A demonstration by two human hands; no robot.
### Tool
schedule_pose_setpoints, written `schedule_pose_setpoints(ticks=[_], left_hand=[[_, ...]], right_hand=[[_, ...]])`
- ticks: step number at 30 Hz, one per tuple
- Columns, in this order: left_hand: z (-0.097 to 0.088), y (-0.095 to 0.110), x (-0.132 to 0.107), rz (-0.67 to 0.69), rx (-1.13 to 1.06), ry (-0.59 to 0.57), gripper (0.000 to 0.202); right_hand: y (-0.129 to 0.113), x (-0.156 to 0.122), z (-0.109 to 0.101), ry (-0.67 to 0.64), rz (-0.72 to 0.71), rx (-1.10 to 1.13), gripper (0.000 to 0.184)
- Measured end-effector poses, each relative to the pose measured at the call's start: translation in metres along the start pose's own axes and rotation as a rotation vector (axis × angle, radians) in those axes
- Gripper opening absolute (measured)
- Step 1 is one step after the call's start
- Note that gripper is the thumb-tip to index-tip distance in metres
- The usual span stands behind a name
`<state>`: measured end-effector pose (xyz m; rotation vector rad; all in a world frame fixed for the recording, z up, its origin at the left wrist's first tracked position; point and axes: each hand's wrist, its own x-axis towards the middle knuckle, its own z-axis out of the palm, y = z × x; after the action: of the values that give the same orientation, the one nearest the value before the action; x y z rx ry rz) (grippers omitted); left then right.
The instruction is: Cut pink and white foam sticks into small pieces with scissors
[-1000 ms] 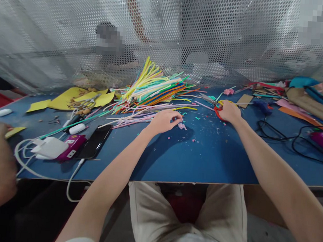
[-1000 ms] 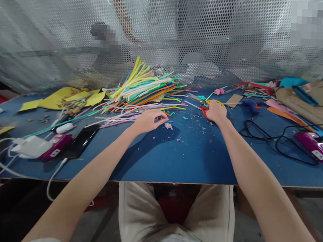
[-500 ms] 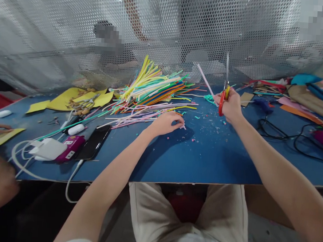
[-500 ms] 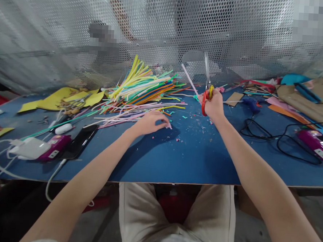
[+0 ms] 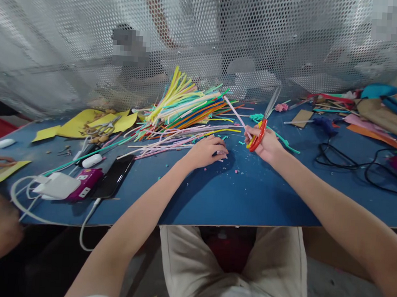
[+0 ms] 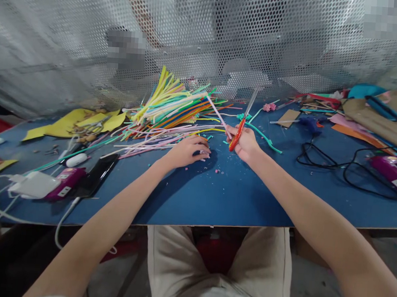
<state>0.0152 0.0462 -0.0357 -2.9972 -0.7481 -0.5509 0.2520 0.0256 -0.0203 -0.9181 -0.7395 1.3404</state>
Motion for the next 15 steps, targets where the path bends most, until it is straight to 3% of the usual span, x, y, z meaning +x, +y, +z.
schedule_pose_setpoints(ticks=[5,11,15], left_hand=[[0.0,0.003,0.001,0.004,-0.04,-0.024,0.028],[-0.009,0.014,0.004,-0.084,-0.112,0.053,0.029],[-0.015,0.011,0.002,-0.126,-0.113,0.067,0.027]], right_hand=[[0.002,-0.001,0.001,-0.024,-0.014,-0.03,0.056],[0.004,-0.001,0.001,-0.027,-0.063,-0.11,0.054],[0.007,0.001,-0.001,-0.013,-0.071,-0.135,0.056]])
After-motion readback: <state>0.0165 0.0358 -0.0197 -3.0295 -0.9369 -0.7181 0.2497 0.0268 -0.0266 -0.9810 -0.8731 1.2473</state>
